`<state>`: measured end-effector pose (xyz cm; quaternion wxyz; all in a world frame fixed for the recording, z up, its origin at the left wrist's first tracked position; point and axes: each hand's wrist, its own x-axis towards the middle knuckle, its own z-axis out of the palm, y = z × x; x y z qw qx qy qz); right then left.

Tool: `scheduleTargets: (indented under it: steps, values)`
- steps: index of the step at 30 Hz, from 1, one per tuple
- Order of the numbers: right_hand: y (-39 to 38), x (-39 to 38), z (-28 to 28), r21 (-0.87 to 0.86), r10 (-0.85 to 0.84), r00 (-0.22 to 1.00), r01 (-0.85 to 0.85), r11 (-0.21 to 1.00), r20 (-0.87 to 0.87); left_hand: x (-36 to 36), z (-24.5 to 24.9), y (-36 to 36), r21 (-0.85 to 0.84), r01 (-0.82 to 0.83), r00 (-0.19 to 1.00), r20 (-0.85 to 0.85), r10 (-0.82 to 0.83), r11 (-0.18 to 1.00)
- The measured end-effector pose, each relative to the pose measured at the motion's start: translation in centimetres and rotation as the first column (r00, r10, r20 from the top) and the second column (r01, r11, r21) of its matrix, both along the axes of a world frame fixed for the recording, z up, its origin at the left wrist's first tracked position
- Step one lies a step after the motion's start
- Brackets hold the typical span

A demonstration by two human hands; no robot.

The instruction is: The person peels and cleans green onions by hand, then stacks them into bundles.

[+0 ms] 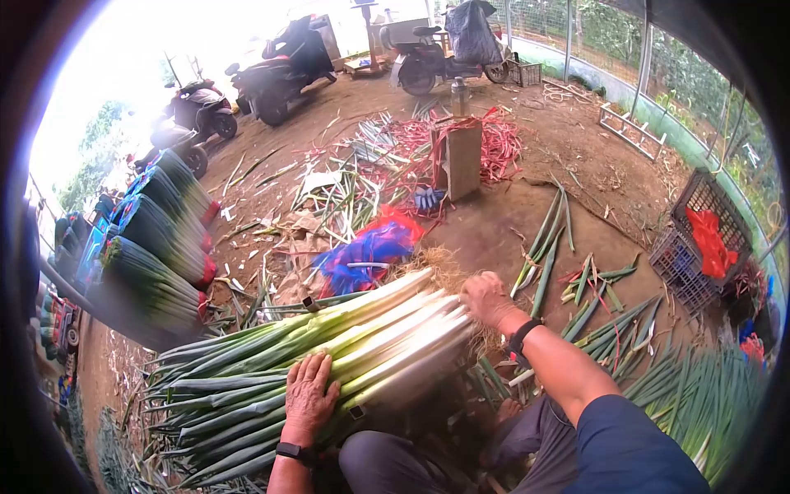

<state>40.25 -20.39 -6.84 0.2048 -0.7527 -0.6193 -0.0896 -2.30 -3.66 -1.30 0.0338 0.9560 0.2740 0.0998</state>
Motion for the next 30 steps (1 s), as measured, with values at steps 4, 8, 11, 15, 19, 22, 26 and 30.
scheduleTargets:
  steps: [4,8,11,15,19,22,26,30]
  values:
    - [0.2,-0.3,-0.7,-0.027,-0.184,0.96,0.183,0.983,-0.212,0.0,-0.2,-0.1,0.002,0.009,1.0,0.004,-0.009,1.0]
    - [0.7,-1.3,-0.3,-0.09,-0.277,0.927,0.262,0.961,-0.252,0.0,-0.3,0.0,0.004,-0.004,1.0,0.005,0.004,1.0]
    - [1.3,-1.9,-0.6,-0.102,-0.332,0.926,0.318,0.942,-0.179,0.0,-0.2,-0.2,0.017,-0.005,1.0,-0.003,0.005,1.0]
    - [2.7,-3.7,-0.7,-0.01,-0.029,0.975,0.027,1.0,-0.222,0.1,-0.7,0.1,-0.003,-0.013,1.0,-0.021,0.013,1.0]
    - [1.7,-7.2,-2.2,-0.16,-0.042,0.985,0.015,0.987,-0.167,0.3,-0.5,0.0,0.007,-0.041,0.998,-0.049,0.042,0.999]
    - [1.4,-7.0,-2.4,-0.158,-0.083,0.988,0.061,0.986,-0.134,0.3,-0.3,-0.5,0.027,-0.04,0.997,-0.069,0.041,0.999]
    - [1.5,-6.3,-1.9,-0.224,-0.095,0.983,0.058,0.973,-0.158,0.9,-0.2,-0.6,-0.017,-0.073,0.992,-0.1,0.071,0.997]
    - [3.0,-6.9,-3.5,-0.143,0.059,0.991,-0.077,0.987,-0.124,-0.1,-0.4,-0.7,-0.039,-0.098,0.988,-0.122,0.093,0.994]
